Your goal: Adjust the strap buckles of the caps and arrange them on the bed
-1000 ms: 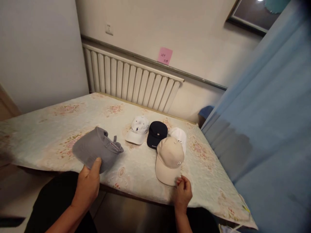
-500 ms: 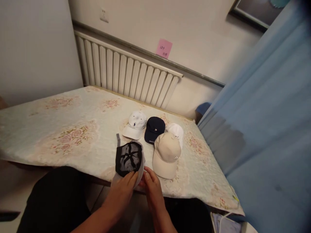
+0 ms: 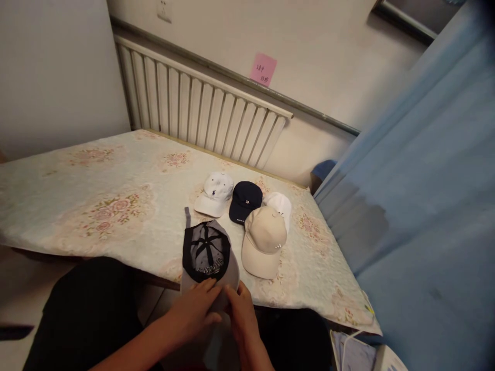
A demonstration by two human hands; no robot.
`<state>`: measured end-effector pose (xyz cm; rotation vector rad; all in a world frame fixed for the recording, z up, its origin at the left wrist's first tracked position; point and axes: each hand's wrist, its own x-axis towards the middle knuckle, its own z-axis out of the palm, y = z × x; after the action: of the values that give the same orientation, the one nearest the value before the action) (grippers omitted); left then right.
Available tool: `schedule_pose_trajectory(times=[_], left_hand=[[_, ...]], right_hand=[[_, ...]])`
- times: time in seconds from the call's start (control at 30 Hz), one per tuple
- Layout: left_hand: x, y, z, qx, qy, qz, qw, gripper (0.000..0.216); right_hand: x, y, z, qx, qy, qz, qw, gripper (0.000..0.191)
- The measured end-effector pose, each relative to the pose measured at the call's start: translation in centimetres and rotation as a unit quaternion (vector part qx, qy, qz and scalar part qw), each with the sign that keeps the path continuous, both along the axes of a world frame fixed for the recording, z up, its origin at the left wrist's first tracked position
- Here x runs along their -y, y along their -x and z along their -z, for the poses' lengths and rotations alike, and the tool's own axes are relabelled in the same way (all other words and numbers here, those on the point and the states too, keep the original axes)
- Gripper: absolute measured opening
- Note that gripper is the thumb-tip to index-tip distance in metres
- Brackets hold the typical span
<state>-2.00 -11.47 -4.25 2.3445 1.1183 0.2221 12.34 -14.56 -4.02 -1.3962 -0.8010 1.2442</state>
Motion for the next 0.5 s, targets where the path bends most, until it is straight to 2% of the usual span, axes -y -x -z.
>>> schedule_pose_trajectory(times=[0.1,0.23,0.4,0.5], left_hand=[[-1.0,0.6,0.0,0.067,0.024,-0.027,0.997,0.047],[-2.7,1.0,0.1,0.081,-0.013,-0.083,0.993,0.042],[-4.9,0.7,1.1,0.103,-0.012,-0.114,0.988,0.041],[-6.1,0.1,1.6,0.166,0.008,-0.126,0.978,0.039]], right_hand=[[-0.3,-0.2,1.1,0.022,0.024,0.008,0.999,0.031],[-0.6,-0.4,1.5,0.091,0.021,0.018,0.995,0.028],[-0.3,-0.2,-0.5,0.205,-0.043,0.002,0.978,0.037],[0.3,0.3,-1.6,0.273,-0.122,-0.039,0.954,0.050]])
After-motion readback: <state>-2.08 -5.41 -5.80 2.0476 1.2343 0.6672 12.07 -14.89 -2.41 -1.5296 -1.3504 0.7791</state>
